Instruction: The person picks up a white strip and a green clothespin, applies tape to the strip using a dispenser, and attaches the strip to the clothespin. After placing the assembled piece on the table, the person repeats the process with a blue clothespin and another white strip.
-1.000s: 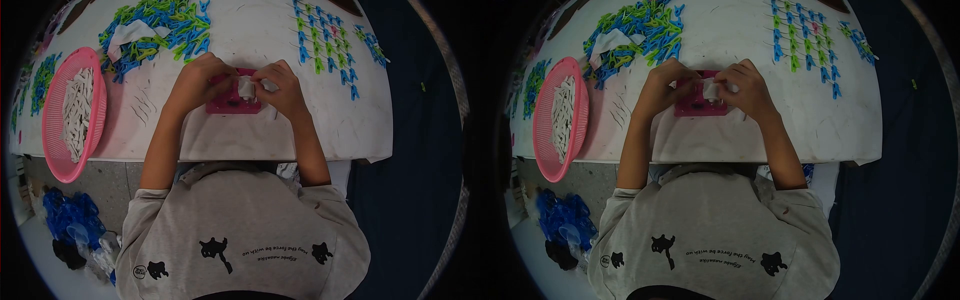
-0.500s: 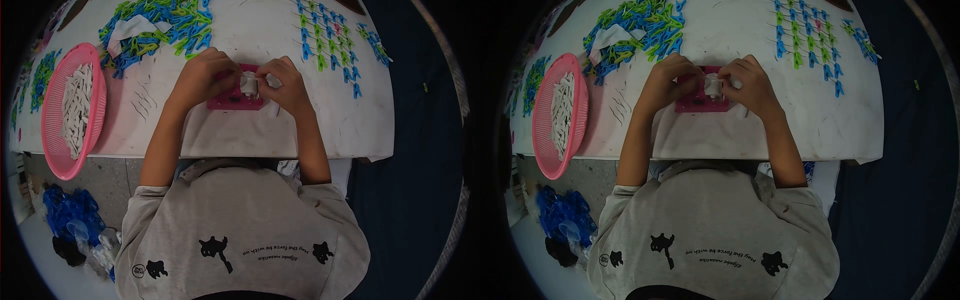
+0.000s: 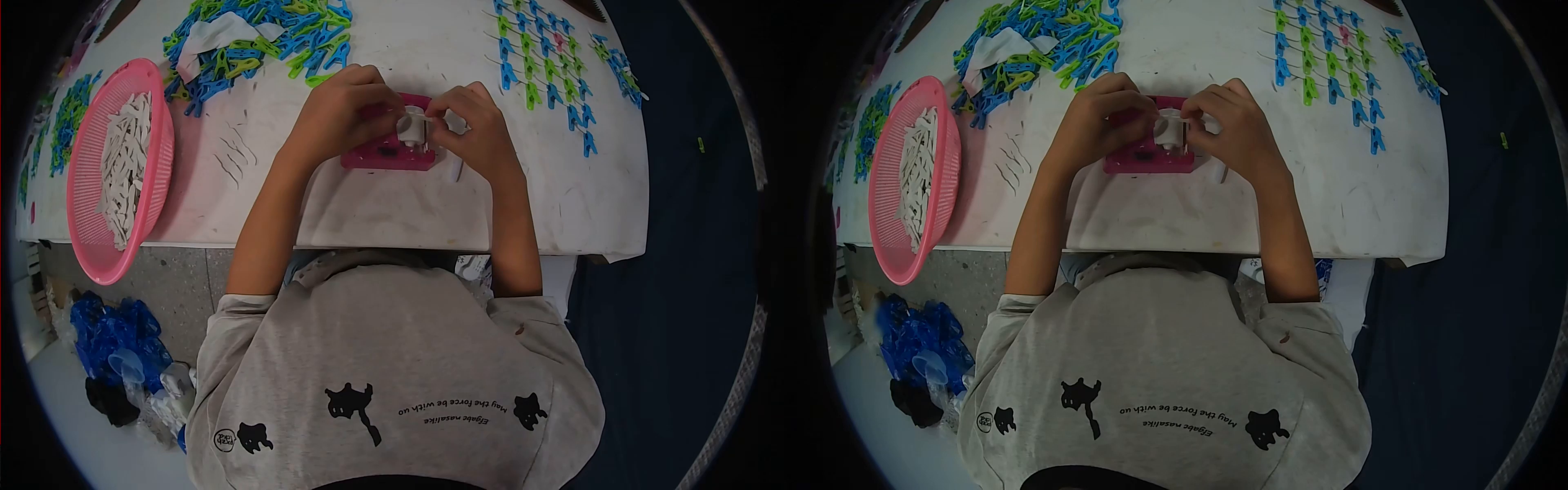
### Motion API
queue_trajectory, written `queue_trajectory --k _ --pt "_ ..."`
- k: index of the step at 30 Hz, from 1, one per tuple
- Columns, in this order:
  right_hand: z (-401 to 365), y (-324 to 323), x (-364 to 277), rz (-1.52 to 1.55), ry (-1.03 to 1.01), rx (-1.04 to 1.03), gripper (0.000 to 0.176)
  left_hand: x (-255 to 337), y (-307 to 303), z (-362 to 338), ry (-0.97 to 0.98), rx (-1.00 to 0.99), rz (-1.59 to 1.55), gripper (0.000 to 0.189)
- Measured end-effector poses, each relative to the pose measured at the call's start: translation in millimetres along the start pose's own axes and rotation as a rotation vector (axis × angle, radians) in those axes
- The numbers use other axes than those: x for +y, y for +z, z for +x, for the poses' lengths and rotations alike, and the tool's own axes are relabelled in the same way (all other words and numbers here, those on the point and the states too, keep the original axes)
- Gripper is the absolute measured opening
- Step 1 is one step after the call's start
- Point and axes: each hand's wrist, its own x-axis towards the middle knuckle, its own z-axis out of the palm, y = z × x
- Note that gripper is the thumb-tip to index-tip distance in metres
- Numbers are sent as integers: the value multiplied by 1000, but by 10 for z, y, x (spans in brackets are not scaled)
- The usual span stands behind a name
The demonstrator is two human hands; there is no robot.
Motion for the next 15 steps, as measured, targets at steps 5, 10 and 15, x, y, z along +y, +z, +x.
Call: queue_trajectory --k 5,10,15 --pt "7 -21 -10 13 -6 -9 17 14 3 4 -18 -3 4 19" --pt "3 -43 10 2 -22 0 17 29 26 0 -35 4 46 18" --pt "28 -95 -27 -14 -38 2 17 31 34 -16 -42 4 63 16"
